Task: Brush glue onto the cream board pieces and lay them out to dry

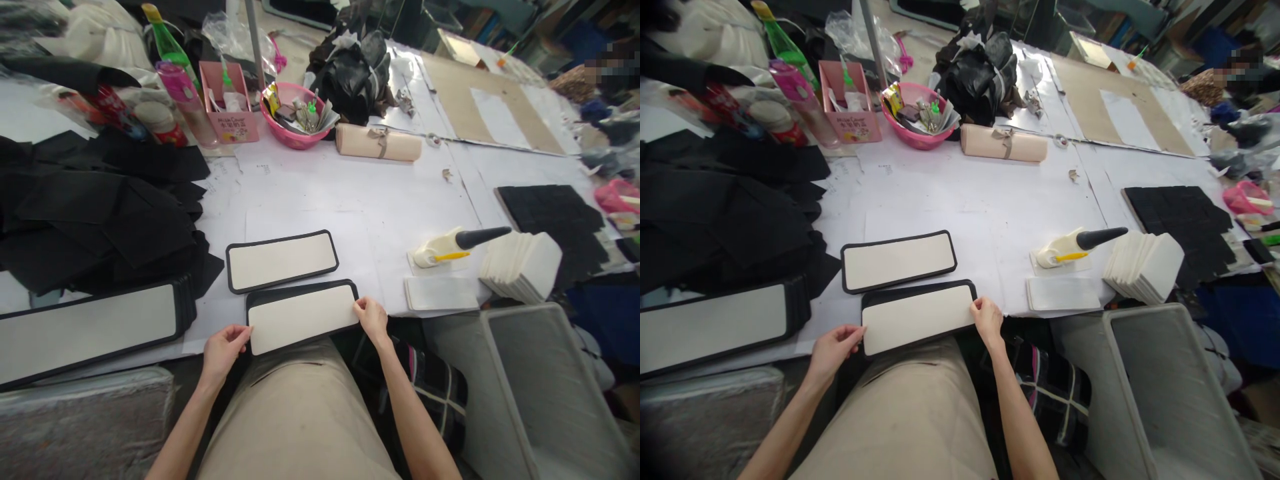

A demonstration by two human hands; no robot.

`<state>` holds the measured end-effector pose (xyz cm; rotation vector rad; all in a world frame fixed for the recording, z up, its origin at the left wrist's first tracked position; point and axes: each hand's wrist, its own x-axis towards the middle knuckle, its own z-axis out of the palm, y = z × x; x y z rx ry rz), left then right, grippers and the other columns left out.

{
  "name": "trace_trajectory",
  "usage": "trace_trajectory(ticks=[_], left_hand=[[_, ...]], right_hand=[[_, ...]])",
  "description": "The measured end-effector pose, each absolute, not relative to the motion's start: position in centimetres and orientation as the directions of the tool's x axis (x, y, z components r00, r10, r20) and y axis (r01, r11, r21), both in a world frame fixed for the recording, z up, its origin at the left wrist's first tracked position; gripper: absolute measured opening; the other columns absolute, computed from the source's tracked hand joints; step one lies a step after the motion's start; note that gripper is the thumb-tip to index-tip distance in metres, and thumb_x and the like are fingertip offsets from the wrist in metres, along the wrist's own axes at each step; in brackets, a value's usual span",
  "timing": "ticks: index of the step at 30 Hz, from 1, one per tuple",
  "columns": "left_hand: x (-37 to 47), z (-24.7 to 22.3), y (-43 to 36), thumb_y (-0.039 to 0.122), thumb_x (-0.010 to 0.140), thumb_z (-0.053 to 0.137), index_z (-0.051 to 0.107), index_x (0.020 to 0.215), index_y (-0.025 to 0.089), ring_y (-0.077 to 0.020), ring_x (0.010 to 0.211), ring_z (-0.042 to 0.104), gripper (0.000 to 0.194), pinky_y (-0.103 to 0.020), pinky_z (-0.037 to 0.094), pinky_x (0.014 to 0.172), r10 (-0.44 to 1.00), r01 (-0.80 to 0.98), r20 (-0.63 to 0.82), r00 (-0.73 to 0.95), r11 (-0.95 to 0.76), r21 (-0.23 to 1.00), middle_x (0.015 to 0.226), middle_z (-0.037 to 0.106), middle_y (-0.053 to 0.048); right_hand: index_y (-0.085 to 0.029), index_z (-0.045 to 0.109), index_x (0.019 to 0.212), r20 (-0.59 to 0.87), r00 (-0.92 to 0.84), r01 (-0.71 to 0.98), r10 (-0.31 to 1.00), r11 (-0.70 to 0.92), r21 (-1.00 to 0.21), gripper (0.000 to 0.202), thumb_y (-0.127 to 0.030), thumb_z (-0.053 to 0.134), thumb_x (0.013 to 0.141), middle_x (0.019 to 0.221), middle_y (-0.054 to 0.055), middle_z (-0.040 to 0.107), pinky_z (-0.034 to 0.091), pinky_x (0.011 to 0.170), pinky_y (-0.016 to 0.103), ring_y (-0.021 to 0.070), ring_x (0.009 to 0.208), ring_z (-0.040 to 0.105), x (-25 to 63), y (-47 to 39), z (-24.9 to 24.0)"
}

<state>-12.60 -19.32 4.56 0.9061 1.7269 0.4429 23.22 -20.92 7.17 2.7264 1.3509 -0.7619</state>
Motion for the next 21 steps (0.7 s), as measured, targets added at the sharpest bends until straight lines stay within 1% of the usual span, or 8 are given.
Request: trace_trajectory(ticks=[4,10,16,21], left_hand=[[-12.41,4.06,-19.29,0.061,0.062,0.069,0.066,0.077,0.014,-0.0127,0.049,0.051,0.049,-0.022,0.034,0.044,0.756,0.356,-0.64,-0.135,0.64,0.681,0.058,0.061,-0.001],[-11.94,4.16,-19.15,0.058,0.064,0.067,0.066,0.073,0.015,-0.0128,0.047,0.052,0.044,-0.022,0.032,0.042,0.773,0.357,-0.617,-0.146,0.623,0.696,0.057,0.062,-0.002],[-11.71,4.42,-18.95,0.053,0.065,0.065,0.066,0.069,0.015,-0.0126,0.045,0.053,0.038,-0.021,0.033,0.041,0.778,0.361,-0.608,-0.159,0.619,0.698,0.051,0.06,-0.001],[-11.79,4.45,-18.99,0.049,0.065,0.066,0.066,0.07,0.015,-0.0136,0.047,0.056,0.034,-0.021,0.035,0.041,0.779,0.353,-0.611,-0.139,0.615,0.705,0.053,0.062,-0.001]], right_hand=[[-0.02,0.069,0.084,-0.437,0.503,0.757,0.746,-0.624,-0.195,0.018,-0.025,0.051,0.081,0.083,0.004,0.072,0.04,0.064,0.024,0.0186,0.079,0.066,23.32,-20.79,6.99],[-0.021,0.069,0.085,-0.49,0.503,0.752,0.712,-0.64,-0.158,0.021,-0.03,0.05,0.083,0.085,0.004,0.071,0.041,0.067,0.025,0.0201,0.084,0.066,23.56,-20.47,6.56],[-0.02,0.07,0.087,-0.493,0.49,0.767,0.719,-0.624,-0.147,0.024,-0.032,0.049,0.083,0.085,0.005,0.071,0.041,0.066,0.026,0.0211,0.083,0.066,23.73,-20.31,6.17],[-0.019,0.07,0.088,-0.498,0.476,0.78,0.725,-0.61,-0.142,0.025,-0.031,0.049,0.083,0.085,0.006,0.071,0.041,0.067,0.026,0.0214,0.083,0.066,23.77,-20.23,6.12]])
